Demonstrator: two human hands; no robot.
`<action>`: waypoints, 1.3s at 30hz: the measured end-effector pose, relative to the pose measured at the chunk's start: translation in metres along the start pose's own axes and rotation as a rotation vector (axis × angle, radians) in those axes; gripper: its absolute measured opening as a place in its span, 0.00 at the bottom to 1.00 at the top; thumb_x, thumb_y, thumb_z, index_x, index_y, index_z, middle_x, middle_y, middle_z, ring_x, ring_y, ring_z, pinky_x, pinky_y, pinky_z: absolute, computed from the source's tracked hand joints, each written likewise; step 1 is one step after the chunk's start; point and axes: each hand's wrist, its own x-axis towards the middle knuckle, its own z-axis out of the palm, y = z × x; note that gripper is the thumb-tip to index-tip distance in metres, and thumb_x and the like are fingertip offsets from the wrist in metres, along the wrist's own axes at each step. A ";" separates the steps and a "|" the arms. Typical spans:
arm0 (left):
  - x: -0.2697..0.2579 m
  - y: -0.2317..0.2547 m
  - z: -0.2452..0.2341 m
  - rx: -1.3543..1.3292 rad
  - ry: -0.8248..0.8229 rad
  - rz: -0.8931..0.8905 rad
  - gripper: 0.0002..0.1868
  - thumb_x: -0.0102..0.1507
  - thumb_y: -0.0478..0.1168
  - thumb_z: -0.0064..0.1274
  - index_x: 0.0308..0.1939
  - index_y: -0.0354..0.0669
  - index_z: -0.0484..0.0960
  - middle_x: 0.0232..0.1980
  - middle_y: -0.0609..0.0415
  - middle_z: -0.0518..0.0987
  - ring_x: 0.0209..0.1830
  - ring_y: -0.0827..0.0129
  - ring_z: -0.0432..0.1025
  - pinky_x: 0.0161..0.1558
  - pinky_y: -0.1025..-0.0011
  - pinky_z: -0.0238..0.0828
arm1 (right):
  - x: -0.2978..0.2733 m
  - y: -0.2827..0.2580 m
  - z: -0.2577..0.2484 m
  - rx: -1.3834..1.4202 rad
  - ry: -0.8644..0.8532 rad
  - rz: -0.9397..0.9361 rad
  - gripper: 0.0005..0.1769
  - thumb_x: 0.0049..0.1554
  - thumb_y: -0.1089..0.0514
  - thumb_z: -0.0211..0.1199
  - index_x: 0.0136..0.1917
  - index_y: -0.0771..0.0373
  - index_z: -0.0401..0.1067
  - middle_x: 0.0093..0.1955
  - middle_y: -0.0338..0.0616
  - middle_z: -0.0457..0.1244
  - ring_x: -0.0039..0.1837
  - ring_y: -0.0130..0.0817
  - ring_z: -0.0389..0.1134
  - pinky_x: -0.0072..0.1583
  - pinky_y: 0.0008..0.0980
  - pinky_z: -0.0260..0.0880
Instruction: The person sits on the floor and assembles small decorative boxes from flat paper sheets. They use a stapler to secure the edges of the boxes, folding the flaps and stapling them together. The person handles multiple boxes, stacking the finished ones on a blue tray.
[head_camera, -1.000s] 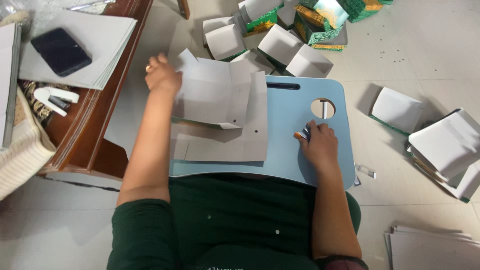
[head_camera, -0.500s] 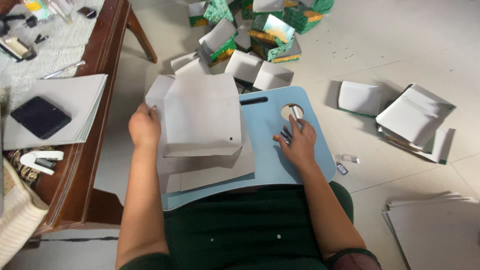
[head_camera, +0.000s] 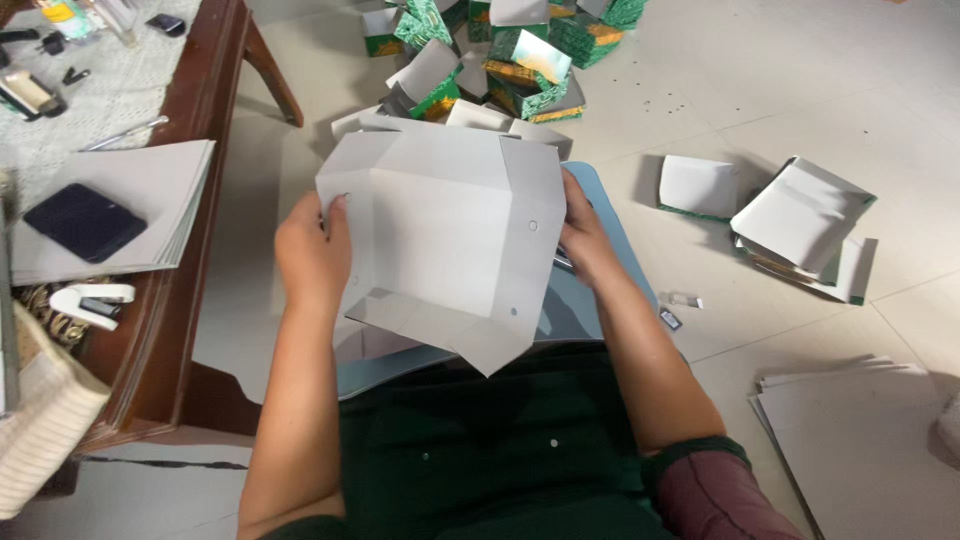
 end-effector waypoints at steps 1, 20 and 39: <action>0.001 0.000 -0.001 -0.023 -0.012 -0.009 0.11 0.70 0.40 0.54 0.40 0.34 0.80 0.30 0.38 0.76 0.27 0.48 0.71 0.33 0.58 0.66 | 0.001 -0.003 -0.002 0.046 -0.024 0.045 0.45 0.57 0.53 0.66 0.82 0.66 0.51 0.74 0.45 0.58 0.73 0.38 0.60 0.70 0.36 0.63; -0.027 0.016 -0.011 -0.041 0.081 0.168 0.08 0.72 0.37 0.53 0.43 0.34 0.79 0.33 0.41 0.78 0.28 0.50 0.71 0.32 0.58 0.66 | 0.013 -0.118 0.039 -0.855 -0.072 -0.567 0.13 0.55 0.73 0.68 0.50 0.59 0.79 0.65 0.50 0.56 0.63 0.46 0.64 0.54 0.42 0.69; -0.033 0.011 0.028 -0.375 0.149 0.049 0.08 0.72 0.37 0.55 0.43 0.34 0.77 0.29 0.54 0.70 0.25 0.77 0.58 0.27 0.72 0.58 | 0.019 -0.160 0.066 -1.074 0.020 -1.021 0.14 0.55 0.78 0.63 0.54 0.73 0.74 0.49 0.49 0.61 0.49 0.45 0.67 0.48 0.41 0.68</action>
